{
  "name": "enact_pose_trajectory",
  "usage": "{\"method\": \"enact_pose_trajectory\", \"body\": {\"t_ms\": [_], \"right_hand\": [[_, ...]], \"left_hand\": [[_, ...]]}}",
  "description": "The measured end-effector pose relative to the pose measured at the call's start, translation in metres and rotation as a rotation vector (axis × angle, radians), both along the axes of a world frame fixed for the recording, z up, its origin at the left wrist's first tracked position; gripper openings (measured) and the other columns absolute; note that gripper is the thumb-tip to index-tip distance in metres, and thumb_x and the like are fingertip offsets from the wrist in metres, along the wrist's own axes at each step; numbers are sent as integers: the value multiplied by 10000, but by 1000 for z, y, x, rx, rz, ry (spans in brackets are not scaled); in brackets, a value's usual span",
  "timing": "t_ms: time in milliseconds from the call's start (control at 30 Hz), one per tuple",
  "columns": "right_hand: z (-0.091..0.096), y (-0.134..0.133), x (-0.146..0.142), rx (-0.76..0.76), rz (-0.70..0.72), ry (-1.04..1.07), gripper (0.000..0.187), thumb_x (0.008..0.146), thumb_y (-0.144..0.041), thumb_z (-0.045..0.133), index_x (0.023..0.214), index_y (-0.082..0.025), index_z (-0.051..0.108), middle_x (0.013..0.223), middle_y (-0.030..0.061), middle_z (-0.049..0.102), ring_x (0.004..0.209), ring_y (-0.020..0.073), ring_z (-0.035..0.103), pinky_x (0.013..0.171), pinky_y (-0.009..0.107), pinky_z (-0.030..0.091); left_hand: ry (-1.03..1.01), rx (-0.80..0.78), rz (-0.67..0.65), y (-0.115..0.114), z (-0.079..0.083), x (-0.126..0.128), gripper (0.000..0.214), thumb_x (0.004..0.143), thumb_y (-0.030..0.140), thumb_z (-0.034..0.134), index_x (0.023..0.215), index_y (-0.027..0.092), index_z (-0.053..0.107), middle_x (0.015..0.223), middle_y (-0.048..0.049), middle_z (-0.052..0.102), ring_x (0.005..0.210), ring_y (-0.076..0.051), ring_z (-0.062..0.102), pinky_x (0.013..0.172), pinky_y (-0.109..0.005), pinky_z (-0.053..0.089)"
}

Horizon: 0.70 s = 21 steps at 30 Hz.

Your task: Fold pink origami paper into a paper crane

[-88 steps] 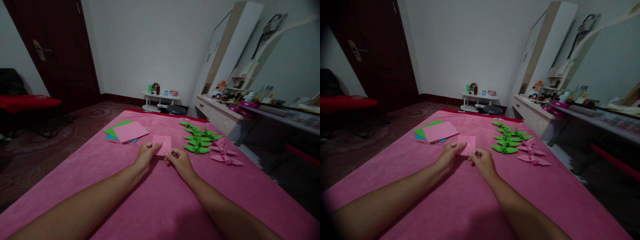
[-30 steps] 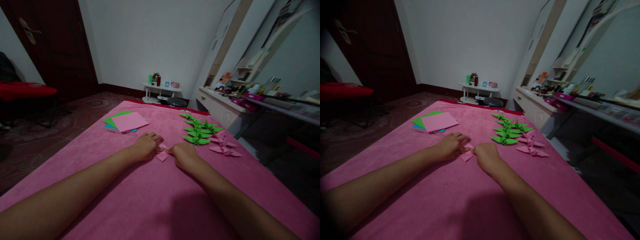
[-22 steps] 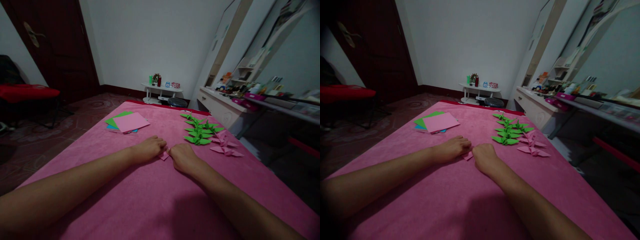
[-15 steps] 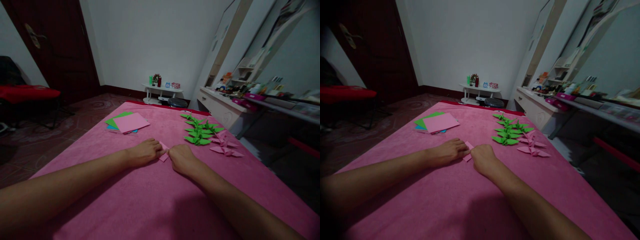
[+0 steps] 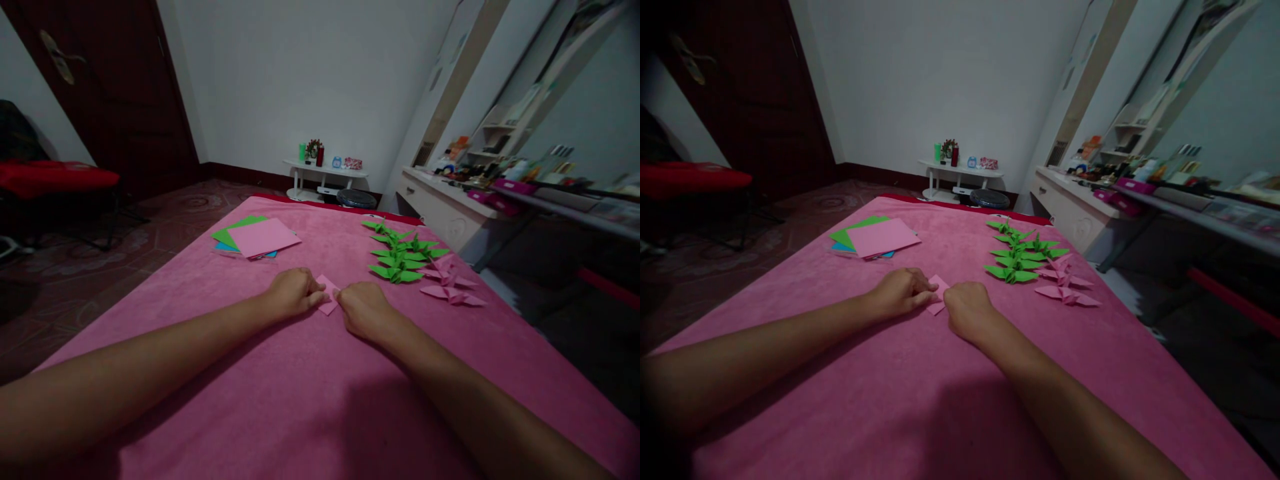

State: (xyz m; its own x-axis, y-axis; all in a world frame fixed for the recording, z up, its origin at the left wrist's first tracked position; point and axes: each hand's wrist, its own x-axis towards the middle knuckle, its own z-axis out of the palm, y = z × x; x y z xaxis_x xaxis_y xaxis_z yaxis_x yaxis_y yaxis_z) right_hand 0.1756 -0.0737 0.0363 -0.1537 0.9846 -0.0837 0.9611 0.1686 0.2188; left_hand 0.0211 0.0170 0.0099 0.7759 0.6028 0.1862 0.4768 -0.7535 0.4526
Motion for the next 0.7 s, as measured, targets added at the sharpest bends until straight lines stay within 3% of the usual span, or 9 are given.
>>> {"method": "enact_pose_trajectory", "body": {"t_ms": [200, 300, 367, 433, 467, 567, 700], "right_hand": [[-5, 4, 19, 16, -28, 157, 312, 769, -154, 472, 970, -208, 705, 893, 118, 710, 849, 246, 644, 702, 303, 423], [-7, 12, 35, -3, -91, 399, 371, 732, -136, 500, 1009, -283, 698, 967, 39, 714, 887, 205, 633, 719, 265, 423], [-6, 14, 38, -3, -188, 479, 303, 754, -181, 511, 966, -254, 716, 907, 37, 720, 834, 197, 634, 707, 261, 427], [-5, 11, 29, 123, -245, 440, 279, 829, -280, 463, 893, -207, 724, 857, 73, 709, 820, 215, 628, 733, 295, 427], [-6, 8, 20, 202, -209, 420, 299, 849, -322, 446, 939, -207, 707, 919, 84, 697, 887, 231, 614, 788, 324, 419], [-16, -7, -14, 283, -30, 429, 568, 843, -491, 449, 1282, -131, 484, 1299, 163, 510, 1216, 290, 435, 1015, 433, 285], [-36, -20, -42, 111, 10, 493, 1079, 705, -712, 480, 1430, 3, 120, 1487, 242, 141, 1382, 333, 101, 1097, 476, 164]], "left_hand": [[-156, -144, 18, 5, -23, 1, 197, 708, 404, 680, 765, 224, 734, 883, -30, 715, 865, -159, 629, 713, -233, 443], [-160, -112, -10, 7, -25, -1, 217, 697, 397, 695, 828, 230, 734, 911, -30, 719, 871, -158, 624, 732, -241, 448], [-134, -70, -20, 7, -24, -1, 223, 707, 401, 686, 846, 233, 734, 920, -32, 720, 872, -163, 615, 743, -248, 447], [-110, -27, -32, 6, -21, -2, 217, 722, 406, 670, 846, 241, 735, 920, -30, 717, 874, -166, 605, 743, -247, 442], [-102, -6, -36, 6, -21, -2, 209, 732, 404, 658, 845, 245, 736, 914, -29, 715, 873, -167, 601, 737, -245, 440], [-64, 66, -51, 5, -21, -2, 168, 764, 350, 621, 802, 232, 734, 847, -38, 702, 838, -170, 594, 713, -244, 433], [-23, 125, -48, 5, -22, -3, 157, 764, 272, 596, 687, 196, 710, 744, -53, 669, 781, -172, 587, 712, -255, 430]]}}
